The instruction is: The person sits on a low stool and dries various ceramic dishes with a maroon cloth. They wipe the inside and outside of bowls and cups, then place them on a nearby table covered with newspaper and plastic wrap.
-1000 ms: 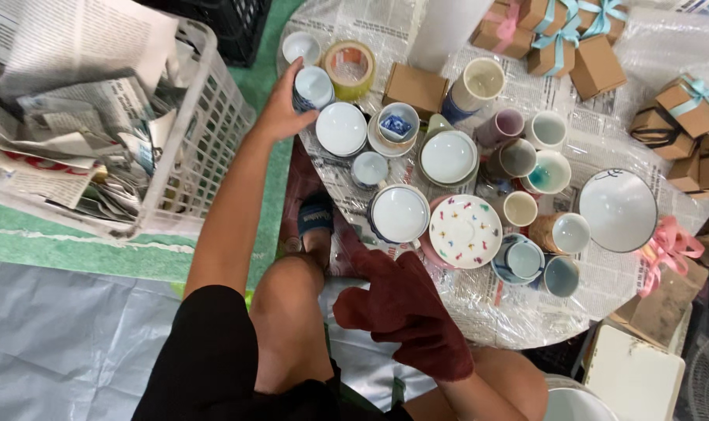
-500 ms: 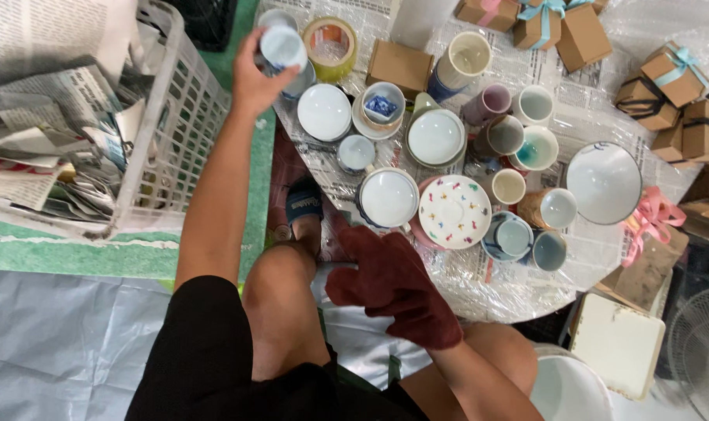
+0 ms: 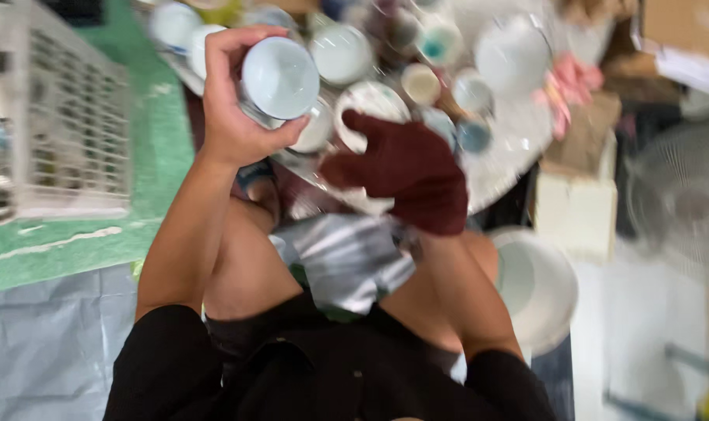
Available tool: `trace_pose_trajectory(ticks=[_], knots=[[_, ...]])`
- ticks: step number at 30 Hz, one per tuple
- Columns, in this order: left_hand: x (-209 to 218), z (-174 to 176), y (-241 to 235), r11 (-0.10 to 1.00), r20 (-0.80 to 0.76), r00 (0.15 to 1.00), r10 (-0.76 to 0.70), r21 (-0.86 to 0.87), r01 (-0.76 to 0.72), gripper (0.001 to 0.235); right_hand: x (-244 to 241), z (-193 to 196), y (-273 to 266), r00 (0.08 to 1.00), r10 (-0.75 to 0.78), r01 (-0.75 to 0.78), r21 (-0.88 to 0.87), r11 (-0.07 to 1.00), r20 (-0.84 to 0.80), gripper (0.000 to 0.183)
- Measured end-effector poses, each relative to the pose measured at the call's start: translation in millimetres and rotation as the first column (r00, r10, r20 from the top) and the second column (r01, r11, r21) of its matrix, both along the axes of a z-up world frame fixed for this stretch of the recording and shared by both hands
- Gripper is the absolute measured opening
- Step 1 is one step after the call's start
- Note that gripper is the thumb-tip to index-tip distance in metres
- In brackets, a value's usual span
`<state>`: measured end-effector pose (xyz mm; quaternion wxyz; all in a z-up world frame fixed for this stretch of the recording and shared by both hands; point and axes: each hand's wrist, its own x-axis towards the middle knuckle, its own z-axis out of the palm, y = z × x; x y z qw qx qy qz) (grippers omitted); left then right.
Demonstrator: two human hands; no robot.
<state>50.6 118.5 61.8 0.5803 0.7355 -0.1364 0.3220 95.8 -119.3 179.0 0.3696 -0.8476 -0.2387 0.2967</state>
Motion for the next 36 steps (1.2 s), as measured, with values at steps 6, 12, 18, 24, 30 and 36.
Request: trace_pose_trajectory(ticks=[6,12,18,24,30,36], knots=[[14.5,10.2,-153.2,0.918,-0.133,0.916,-0.379,0.072,0.391,0.07,-32.9,-25.5,-163.3,0.726,-0.463,0.164,0.526,0.835,0.509,0.046],[48.8,-53.6,-372.2,0.754,-0.305,0.787,-0.537,0.246,0.609,0.064,-156.4,-123.6,-344.6,0.417,-0.895,0.38,0.925,0.017,-0.155,0.05],[22.2,-103.4,-516.2,0.321,-0.596,0.665,-0.449,0.587,0.743,0.076,-273.7,-192.6,-423.1,0.599,-0.712,0.151,0.925,-0.348,-0.366,0.055],[-0.2,-120.5,-535.7,0.197,-0.249,0.851,-0.463,0.907,0.372,0.062,-292.6,-235.4,-431.5,0.402,-0.78,0.322,0.871,-0.37,-0.48,0.044],[-19.1,-80.6,-503.4,0.475,-0.472,0.581,-0.664,0.334,0.814,0.074,-258.0,-224.2,-408.8,0.28,-0.958,0.414,0.908,0.06,-0.064,0.014],[-1.0,-34.7,-403.7,0.374,-0.362,0.238,-0.901,-0.372,0.849,0.077,-183.2,-116.6,-347.3,0.024,-0.973,0.483,0.85,0.212,0.23,0.032]])
